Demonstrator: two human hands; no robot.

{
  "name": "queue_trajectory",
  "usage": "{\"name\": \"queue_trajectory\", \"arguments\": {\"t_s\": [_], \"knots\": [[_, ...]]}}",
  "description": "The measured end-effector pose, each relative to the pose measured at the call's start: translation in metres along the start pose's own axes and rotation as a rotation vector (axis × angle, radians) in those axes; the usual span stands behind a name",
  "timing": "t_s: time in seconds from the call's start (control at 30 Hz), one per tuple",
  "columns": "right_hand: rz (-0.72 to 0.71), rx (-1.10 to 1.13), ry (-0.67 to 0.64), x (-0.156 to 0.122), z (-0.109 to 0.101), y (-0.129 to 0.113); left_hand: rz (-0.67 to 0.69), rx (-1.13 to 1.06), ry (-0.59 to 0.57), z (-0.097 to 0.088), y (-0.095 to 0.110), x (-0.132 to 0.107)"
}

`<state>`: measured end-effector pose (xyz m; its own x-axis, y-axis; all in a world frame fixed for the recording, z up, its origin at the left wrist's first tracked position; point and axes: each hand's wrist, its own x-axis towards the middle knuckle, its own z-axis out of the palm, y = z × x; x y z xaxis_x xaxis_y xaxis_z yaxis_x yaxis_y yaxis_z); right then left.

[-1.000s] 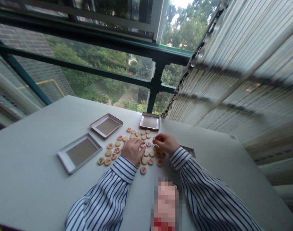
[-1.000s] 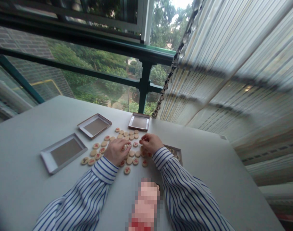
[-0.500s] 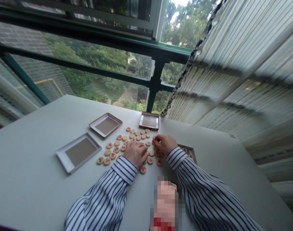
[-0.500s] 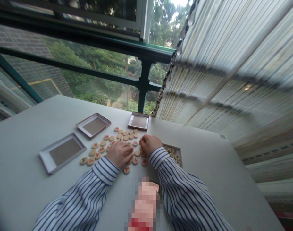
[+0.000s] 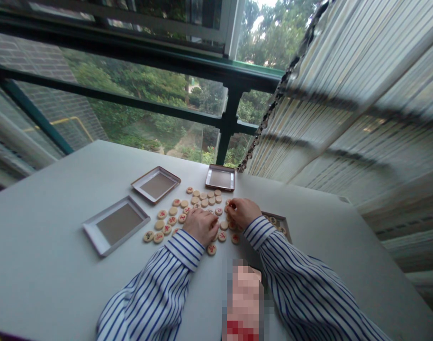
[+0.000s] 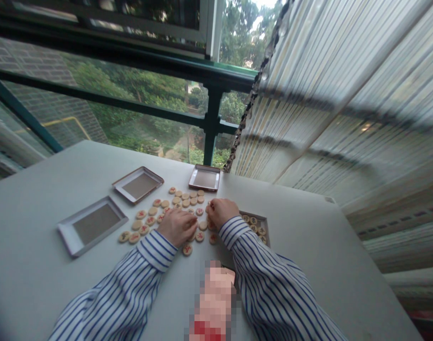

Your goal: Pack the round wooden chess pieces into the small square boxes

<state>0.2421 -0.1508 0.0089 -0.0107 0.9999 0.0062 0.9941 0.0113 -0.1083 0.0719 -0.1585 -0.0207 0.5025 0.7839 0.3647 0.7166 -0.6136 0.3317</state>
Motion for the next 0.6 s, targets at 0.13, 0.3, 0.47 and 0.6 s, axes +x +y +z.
{"name": "queue_trajectory", "arguments": {"t_s": [0.13,0.3,0.47,0.6], "knots": [[-0.013,0.027,0.024,0.000,0.001,0.001,-0.036,-0.133,0.063,-0.004,-0.002,0.003],[-0.058,0.084,0.067,-0.001,-0.002,0.002,-0.165,-0.469,0.167,-0.011,-0.006,0.004],[-0.247,0.260,0.205,-0.005,-0.008,-0.002,-0.460,-0.875,0.142,-0.018,-0.006,0.005],[-0.419,0.410,0.307,-0.011,-0.013,-0.009,-0.584,-1.124,0.139,-0.020,-0.007,0.007]]}}
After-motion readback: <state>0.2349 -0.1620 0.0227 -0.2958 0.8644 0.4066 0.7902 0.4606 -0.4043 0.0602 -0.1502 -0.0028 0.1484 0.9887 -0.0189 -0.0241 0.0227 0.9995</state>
